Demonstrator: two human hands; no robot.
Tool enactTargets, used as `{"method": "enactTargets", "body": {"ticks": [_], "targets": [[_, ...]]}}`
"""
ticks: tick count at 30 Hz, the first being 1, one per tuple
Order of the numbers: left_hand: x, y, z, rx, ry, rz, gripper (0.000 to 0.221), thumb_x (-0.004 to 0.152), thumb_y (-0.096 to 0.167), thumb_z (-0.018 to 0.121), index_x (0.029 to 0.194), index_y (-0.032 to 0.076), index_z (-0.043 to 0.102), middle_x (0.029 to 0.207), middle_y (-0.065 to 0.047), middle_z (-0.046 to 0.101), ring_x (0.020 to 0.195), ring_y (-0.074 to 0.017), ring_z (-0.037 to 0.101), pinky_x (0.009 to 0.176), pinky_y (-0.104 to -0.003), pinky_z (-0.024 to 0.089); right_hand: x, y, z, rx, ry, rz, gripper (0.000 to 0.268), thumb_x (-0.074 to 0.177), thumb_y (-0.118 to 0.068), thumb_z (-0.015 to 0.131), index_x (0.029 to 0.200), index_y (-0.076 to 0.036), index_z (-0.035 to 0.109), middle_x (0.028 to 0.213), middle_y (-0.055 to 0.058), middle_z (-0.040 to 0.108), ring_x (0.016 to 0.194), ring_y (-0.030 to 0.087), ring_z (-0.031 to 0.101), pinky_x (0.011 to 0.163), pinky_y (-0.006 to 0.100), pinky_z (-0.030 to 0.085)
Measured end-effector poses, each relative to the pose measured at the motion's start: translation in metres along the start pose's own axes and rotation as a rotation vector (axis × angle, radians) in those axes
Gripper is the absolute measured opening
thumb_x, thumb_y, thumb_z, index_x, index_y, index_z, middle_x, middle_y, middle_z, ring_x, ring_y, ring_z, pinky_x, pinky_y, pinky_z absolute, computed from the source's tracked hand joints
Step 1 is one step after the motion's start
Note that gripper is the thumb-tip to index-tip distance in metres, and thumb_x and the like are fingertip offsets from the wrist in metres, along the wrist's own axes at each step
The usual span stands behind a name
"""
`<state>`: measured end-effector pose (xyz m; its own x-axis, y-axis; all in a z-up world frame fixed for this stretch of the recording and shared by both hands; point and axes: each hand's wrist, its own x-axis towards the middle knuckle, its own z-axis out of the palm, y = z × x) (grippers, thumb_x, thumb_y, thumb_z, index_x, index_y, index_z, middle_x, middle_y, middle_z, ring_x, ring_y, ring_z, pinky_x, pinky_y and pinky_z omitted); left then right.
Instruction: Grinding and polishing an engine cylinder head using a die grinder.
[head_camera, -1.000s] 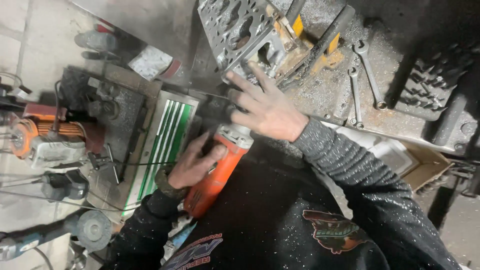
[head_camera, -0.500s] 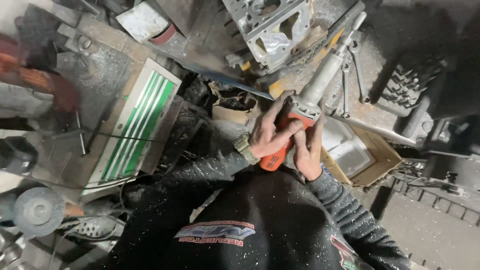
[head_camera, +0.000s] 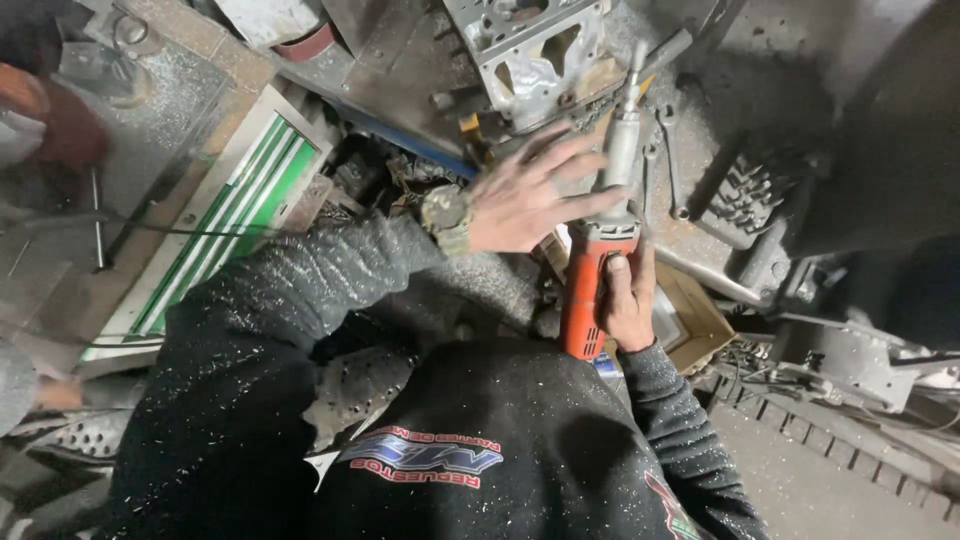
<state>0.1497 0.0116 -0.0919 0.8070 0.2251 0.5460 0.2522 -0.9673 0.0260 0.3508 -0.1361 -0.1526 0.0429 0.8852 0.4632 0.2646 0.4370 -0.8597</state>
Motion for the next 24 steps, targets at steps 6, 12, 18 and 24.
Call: {"method": "enactTargets", "body": {"ticks": [6,12,18,24], "targets": [[0.083,-0.041,0.045,0.454,-0.217,0.334,0.039,0.083,0.019,0.082,0.116,0.016,0.062,0.114,-0.011,0.060,0.117,-0.0314,0.045,0.106,-0.056,0.024,0.027,0.022,-0.047,0.250,-0.223,0.078,0.065,0.113,-0.019,0.044,0.169,0.003,0.019,0.137,0.023,0.066,0.119,0.022,0.061,0.102,0.050,0.052],[0.083,-0.077,0.084,0.397,0.012,0.441,0.030,0.063,0.031,0.072,0.085,0.019,0.057,0.067,-0.006,0.060,0.067,-0.0275,0.058,0.069,-0.050,0.047,0.053,0.014,-0.073,0.112,-0.313,0.113,0.066,0.108,-0.020,0.052,0.166,0.002,0.030,0.136,0.024,0.063,0.125,0.027,0.057,0.111,0.057,0.044],[0.091,-0.087,0.082,0.388,-0.016,0.351,0.042,0.048,0.025,0.080,0.085,0.017,0.062,0.070,-0.008,0.066,0.068,-0.0281,0.063,0.076,-0.049,0.049,0.086,-0.002,-0.090,-0.037,-0.386,0.123,0.067,0.107,-0.023,0.054,0.166,-0.001,0.034,0.127,0.024,0.067,0.118,0.032,0.062,0.107,0.059,0.046],[0.096,-0.094,0.088,0.390,-0.010,0.297,0.047,0.046,0.026,0.085,0.085,0.017,0.060,0.071,-0.008,0.068,0.068,-0.0279,0.063,0.076,-0.048,0.049,0.100,-0.007,-0.097,-0.101,-0.417,0.144,0.069,0.105,-0.028,0.056,0.167,-0.003,0.036,0.132,0.027,0.066,0.121,0.035,0.062,0.108,0.062,0.044]]}}
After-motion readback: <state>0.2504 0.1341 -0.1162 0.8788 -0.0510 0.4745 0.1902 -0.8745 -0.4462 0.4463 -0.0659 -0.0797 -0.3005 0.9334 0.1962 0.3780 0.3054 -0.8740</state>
